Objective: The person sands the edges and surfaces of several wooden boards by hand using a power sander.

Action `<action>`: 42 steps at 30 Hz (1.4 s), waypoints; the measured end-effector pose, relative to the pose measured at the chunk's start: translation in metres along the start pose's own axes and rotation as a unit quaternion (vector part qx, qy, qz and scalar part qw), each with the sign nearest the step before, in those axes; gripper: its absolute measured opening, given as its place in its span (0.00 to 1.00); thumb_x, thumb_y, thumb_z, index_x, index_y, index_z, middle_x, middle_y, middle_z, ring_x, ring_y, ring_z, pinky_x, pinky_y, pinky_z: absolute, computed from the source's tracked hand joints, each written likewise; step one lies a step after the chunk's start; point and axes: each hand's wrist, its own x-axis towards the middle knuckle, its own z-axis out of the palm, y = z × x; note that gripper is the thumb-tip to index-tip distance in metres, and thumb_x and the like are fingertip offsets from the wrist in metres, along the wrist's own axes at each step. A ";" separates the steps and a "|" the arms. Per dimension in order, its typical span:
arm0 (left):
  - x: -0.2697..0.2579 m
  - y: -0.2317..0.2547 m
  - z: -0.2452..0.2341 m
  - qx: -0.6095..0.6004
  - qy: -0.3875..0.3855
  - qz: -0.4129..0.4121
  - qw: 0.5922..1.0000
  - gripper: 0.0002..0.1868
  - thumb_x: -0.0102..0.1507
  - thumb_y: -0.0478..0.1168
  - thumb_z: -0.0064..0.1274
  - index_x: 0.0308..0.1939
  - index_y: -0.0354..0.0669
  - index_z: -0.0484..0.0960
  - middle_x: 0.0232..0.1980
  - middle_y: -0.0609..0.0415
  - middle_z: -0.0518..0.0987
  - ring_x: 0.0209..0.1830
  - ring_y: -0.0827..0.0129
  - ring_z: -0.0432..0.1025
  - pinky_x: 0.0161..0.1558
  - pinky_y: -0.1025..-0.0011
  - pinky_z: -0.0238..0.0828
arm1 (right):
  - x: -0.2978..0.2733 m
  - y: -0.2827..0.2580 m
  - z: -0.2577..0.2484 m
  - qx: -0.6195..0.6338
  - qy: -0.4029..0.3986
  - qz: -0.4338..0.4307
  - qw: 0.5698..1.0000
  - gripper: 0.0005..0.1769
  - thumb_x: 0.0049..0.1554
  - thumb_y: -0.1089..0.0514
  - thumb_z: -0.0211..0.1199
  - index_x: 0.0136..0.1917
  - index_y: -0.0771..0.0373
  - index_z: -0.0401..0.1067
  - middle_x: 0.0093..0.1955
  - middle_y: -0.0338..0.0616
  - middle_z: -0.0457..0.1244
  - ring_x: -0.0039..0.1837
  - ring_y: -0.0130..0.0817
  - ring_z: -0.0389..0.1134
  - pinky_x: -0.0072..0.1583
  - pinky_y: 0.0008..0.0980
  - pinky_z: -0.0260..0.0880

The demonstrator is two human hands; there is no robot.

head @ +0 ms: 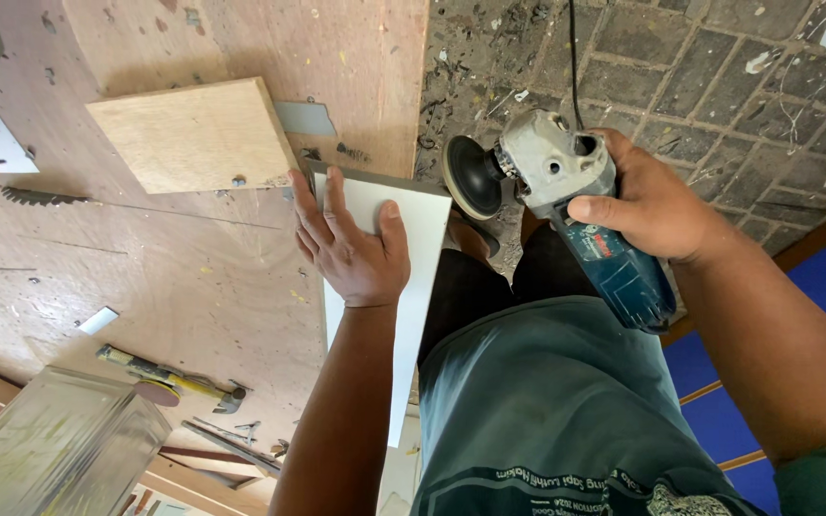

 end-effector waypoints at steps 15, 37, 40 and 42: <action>0.002 0.003 0.003 0.000 0.026 0.006 1.000 0.32 0.73 0.62 0.37 0.69 0.41 0.72 0.77 0.34 0.63 0.73 0.37 0.69 0.68 0.46 0.67 | 0.003 -0.012 0.001 -0.009 0.028 0.013 0.999 0.51 0.47 0.40 0.63 0.78 0.61 0.54 0.69 0.45 0.62 0.70 0.39 0.63 0.69 0.42 0.61; -0.262 -0.131 -0.044 -0.020 -0.174 -0.367 0.914 0.54 0.64 0.67 0.48 0.84 0.52 0.40 0.87 0.48 0.41 0.87 0.51 0.33 0.77 0.39 0.24 | -0.119 0.033 -0.023 0.180 0.168 -0.074 0.966 0.30 0.66 0.52 0.50 0.79 0.60 0.58 0.58 0.68 0.62 0.50 0.63 0.66 0.50 0.60 0.70; -0.348 -0.132 -0.094 -0.003 -0.237 -0.666 0.707 0.62 0.59 0.82 0.26 0.83 0.48 0.28 0.86 0.40 0.26 0.87 0.51 0.33 0.78 0.47 0.34 | -0.126 0.022 -0.029 0.079 0.172 -0.031 0.981 0.37 0.71 0.40 0.48 0.75 0.75 0.63 0.62 0.65 0.63 0.57 0.60 0.67 0.54 0.55 0.68; -0.402 -0.112 -0.096 -0.041 -0.170 -0.762 0.624 0.62 0.60 0.81 0.29 0.83 0.42 0.32 0.87 0.42 0.29 0.87 0.52 0.30 0.79 0.49 0.33 | -0.108 0.053 -0.057 0.090 0.130 -0.021 0.987 0.38 0.73 0.35 0.44 0.74 0.74 0.63 0.61 0.69 0.63 0.59 0.61 0.67 0.56 0.52 0.67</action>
